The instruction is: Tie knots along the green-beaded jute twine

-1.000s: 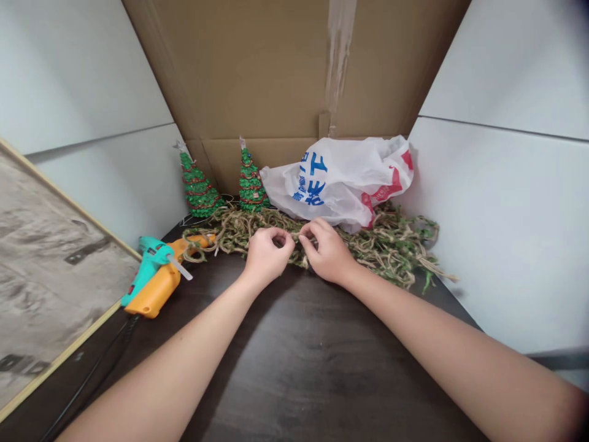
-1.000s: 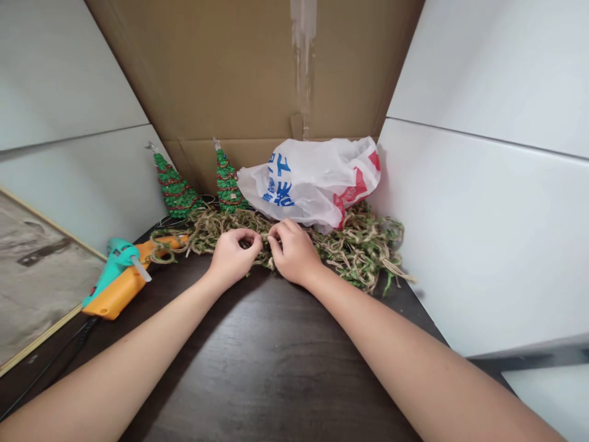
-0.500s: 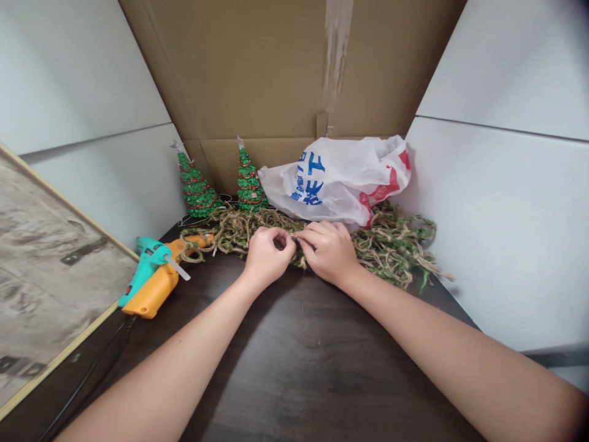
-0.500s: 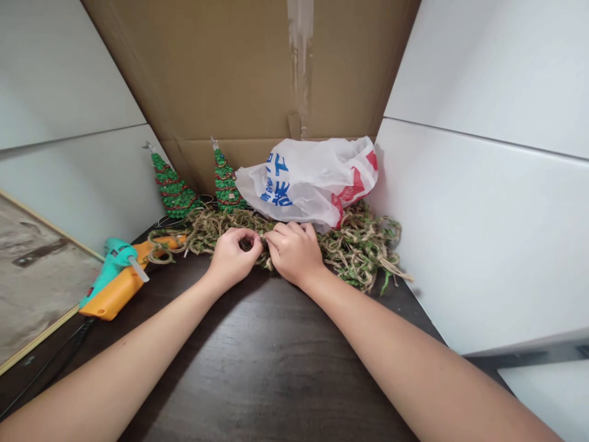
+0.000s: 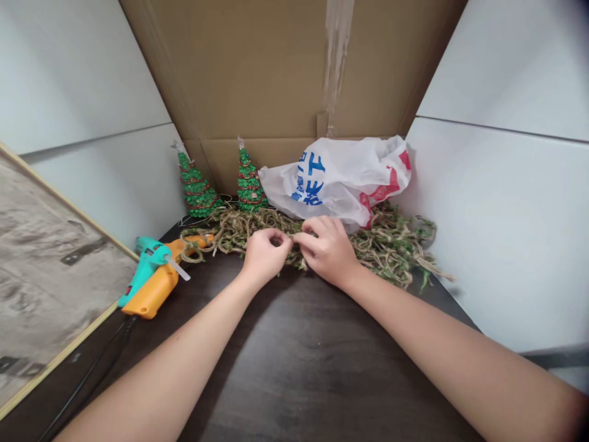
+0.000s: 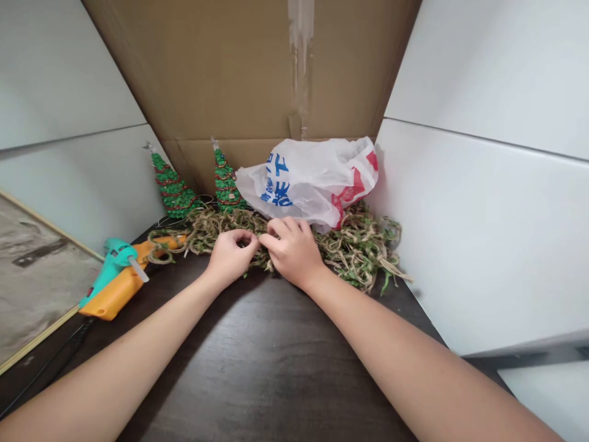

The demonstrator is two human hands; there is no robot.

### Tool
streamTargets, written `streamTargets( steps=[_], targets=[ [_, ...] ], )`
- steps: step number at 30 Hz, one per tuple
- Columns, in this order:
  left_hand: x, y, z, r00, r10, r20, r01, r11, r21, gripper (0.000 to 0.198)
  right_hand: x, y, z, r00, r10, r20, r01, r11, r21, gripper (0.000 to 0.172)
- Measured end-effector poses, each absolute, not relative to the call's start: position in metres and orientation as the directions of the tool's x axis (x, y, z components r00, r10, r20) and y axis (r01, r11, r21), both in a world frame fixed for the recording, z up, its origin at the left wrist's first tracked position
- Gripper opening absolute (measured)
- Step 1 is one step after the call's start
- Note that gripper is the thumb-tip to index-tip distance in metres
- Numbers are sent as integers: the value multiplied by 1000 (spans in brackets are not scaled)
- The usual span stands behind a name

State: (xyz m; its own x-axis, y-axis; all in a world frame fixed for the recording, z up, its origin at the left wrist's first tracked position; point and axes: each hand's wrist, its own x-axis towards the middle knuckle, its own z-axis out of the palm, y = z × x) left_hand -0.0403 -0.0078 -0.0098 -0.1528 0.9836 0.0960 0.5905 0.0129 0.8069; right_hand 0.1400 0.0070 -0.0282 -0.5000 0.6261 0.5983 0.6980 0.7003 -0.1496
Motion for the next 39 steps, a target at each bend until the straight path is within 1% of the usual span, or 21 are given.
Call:
streamTargets(
  steps=[3,7,14,18,21,23,26,29,32,35,39],
  targets=[
    [-40,-8,-9,-149,983,107,602,4,799,18,142,8,-29,-543,583,603,681,727,-90,25],
    [-39,-9,-10,-106,982,154,627,-54,777,15,142,8,-29,-550,598,583,691,718,-85,29],
    [-40,-9,-13,-47,971,233,671,-142,728,15,140,8,-28,-567,653,502,727,683,-69,22],
    [-39,-8,-11,-42,981,192,644,-120,755,16,140,8,-27,-573,670,472,732,677,-73,22],
    [-39,-7,-11,-89,988,123,589,-48,807,15,140,8,-26,-569,679,464,731,676,-93,23],
    [-39,-7,-12,-123,986,108,565,-20,825,15,139,7,-26,-561,672,484,720,684,-116,24],
    [-40,-6,-13,-148,982,114,551,-14,835,17,138,6,-28,-508,686,521,699,682,-216,25],
    [-41,-6,-14,-165,980,107,536,-1,844,19,136,7,-32,-430,748,506,647,646,-406,23],
    [-41,-6,-15,-187,977,105,525,9,851,19,135,10,-34,-388,801,457,550,599,-582,18],
    [-41,-7,-15,-200,972,122,522,1,853,17,135,14,-36,-373,825,425,480,564,-672,15],
    [-40,-7,-12,-222,963,151,513,-16,858,14,136,19,-38,-379,816,437,381,568,-729,14]
  ],
)
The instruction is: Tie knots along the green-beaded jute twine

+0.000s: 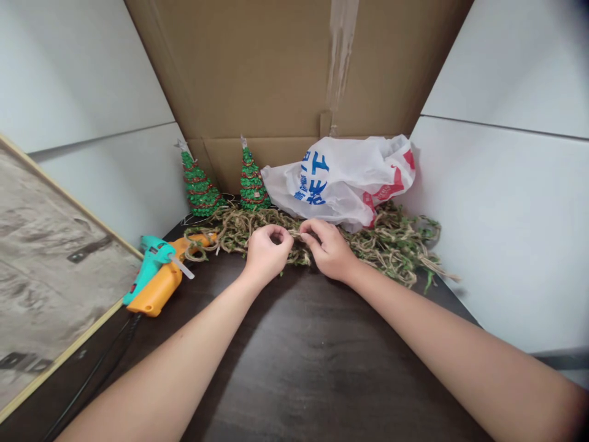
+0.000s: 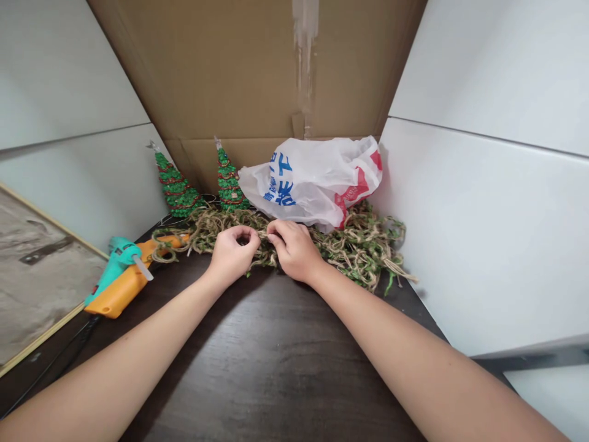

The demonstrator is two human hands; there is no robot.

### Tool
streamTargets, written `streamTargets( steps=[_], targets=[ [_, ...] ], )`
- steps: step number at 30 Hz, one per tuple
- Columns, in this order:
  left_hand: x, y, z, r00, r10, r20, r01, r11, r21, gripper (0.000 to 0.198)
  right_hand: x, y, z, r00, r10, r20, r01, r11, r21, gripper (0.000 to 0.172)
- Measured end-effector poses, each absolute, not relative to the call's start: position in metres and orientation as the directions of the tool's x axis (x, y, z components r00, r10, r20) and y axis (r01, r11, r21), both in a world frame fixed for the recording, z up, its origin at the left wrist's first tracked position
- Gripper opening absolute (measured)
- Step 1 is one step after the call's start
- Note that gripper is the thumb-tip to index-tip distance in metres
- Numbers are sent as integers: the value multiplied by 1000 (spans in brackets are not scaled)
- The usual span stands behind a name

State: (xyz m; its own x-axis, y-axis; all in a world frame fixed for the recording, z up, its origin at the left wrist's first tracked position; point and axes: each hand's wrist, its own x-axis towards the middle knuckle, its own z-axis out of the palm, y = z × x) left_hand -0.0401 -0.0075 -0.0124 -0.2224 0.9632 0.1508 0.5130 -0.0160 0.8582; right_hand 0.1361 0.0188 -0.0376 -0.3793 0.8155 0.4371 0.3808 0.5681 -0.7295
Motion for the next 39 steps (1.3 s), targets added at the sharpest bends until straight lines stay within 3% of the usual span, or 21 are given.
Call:
streamTargets(
  steps=[5,11,13,19,27,34,36,39],
  targets=[
    [-41,-8,-8,-255,956,148,537,13,844,14,137,14,-35,-354,800,485,432,600,-673,24],
    [-40,-14,-8,-63,929,363,775,-184,605,10,139,4,-27,-456,664,593,619,715,-326,24],
    [-39,-16,-9,10,909,418,793,-261,550,11,140,5,-26,-466,656,594,661,704,-259,25],
    [-39,-17,-14,93,824,558,771,-415,483,13,139,3,-22,-448,654,609,709,675,-204,28],
    [-38,-17,-14,37,846,532,793,-349,500,12,140,2,-20,-440,620,649,755,647,-107,31],
    [-39,-14,-9,-144,906,399,763,-155,628,11,138,3,-22,-481,600,639,715,691,-110,29],
    [-39,-12,-9,-175,916,362,743,-119,659,11,136,4,-25,-459,632,624,689,697,-200,28],
    [-39,-11,-10,-183,929,323,717,-98,690,10,134,8,-31,-397,712,579,586,683,-436,24]
  ],
)
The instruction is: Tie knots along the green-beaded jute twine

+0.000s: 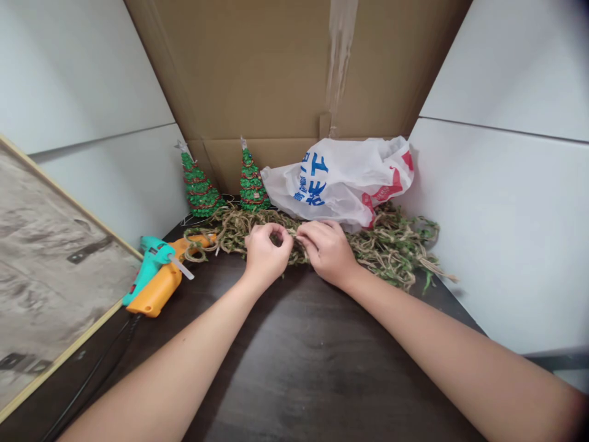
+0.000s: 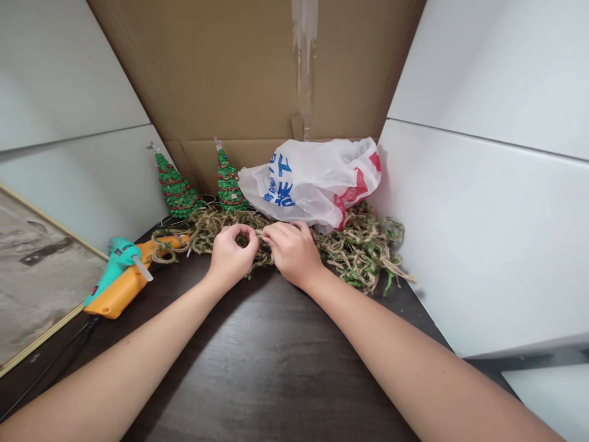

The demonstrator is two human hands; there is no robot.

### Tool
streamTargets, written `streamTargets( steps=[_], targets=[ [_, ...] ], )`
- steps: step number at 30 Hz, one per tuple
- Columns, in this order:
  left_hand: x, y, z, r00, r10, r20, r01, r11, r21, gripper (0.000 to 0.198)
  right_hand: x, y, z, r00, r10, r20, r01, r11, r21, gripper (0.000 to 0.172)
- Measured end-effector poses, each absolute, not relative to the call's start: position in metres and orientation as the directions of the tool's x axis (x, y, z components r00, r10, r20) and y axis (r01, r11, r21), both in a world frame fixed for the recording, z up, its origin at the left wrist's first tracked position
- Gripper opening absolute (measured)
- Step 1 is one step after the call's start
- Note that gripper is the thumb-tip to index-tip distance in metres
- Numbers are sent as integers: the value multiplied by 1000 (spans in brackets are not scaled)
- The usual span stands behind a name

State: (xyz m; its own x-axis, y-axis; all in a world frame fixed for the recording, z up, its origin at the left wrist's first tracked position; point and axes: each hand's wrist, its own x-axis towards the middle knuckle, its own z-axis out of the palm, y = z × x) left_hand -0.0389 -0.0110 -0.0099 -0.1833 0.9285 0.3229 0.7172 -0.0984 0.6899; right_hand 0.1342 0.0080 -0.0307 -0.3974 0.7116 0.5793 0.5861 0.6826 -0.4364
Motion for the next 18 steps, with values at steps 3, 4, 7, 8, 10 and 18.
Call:
streamTargets(
  steps=[3,4,7,8,10,18],
  targets=[
    [-39,-10,-11,-130,939,319,674,-152,723,11,135,14,-35,-345,762,547,443,646,-621,20],
    [-39,-10,-12,-112,938,328,658,-178,732,12,136,15,-35,-325,770,550,404,638,-655,19],
    [-41,-10,-13,-85,939,333,614,-214,760,14,137,17,-36,-296,774,559,352,633,-690,17],
    [-41,-10,-13,-81,946,314,599,-205,774,16,137,17,-36,-308,772,555,364,635,-681,17],
    [-42,-9,-13,-70,964,258,574,-172,800,18,137,16,-36,-349,765,542,426,644,-635,18],
    [-41,-10,-16,-64,957,283,638,-178,749,13,138,5,-27,-449,667,595,721,663,-200,24]
  ],
)
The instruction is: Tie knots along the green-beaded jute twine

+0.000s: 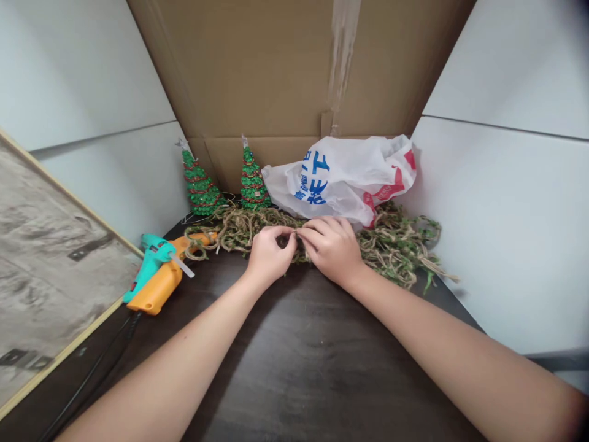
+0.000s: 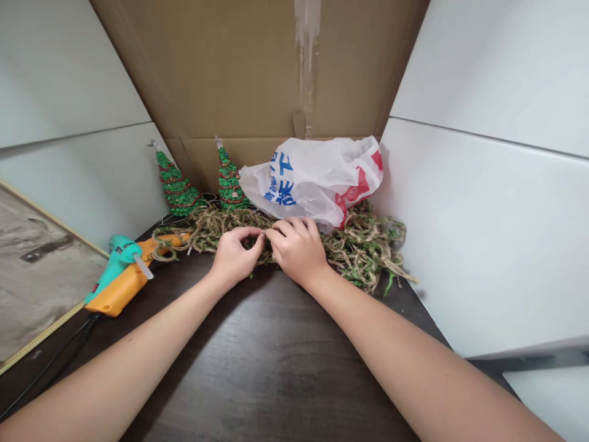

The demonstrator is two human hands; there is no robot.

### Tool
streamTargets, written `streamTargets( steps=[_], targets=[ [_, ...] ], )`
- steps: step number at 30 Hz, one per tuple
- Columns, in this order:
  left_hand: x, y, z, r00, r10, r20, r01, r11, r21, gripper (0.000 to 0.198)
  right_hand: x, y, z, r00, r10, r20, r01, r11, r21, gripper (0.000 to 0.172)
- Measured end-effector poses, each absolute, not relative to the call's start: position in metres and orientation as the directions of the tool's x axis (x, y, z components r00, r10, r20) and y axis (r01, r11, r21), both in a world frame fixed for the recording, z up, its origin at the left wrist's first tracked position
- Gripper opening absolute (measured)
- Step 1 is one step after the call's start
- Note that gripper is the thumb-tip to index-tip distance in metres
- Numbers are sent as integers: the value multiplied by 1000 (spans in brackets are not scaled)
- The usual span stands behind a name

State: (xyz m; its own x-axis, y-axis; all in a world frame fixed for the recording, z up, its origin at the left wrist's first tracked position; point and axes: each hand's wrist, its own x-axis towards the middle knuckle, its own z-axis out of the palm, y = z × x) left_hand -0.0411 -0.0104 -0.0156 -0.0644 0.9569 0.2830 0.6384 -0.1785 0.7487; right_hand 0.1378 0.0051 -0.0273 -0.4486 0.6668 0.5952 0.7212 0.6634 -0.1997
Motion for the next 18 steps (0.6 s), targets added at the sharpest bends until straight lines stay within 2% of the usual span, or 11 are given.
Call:
streamTargets(
  steps=[2,4,10,14,18],
  targets=[
    [-41,-11,-16,-66,955,291,644,-182,743,12,137,2,-24,-468,659,589,748,650,-132,24],
    [-41,-10,-16,-79,951,298,635,-182,751,12,134,1,-22,-459,686,564,764,629,-143,22],
    [-40,-9,-15,-113,972,208,586,-104,804,12,130,2,-28,-278,835,476,709,512,-485,18],
    [-40,-9,-14,-115,980,160,576,-66,815,13,131,5,-31,-212,856,471,608,493,-622,17],
    [-41,-6,-15,-146,981,128,524,-33,851,13,133,12,-33,-258,837,482,395,547,-738,16]
  ],
)
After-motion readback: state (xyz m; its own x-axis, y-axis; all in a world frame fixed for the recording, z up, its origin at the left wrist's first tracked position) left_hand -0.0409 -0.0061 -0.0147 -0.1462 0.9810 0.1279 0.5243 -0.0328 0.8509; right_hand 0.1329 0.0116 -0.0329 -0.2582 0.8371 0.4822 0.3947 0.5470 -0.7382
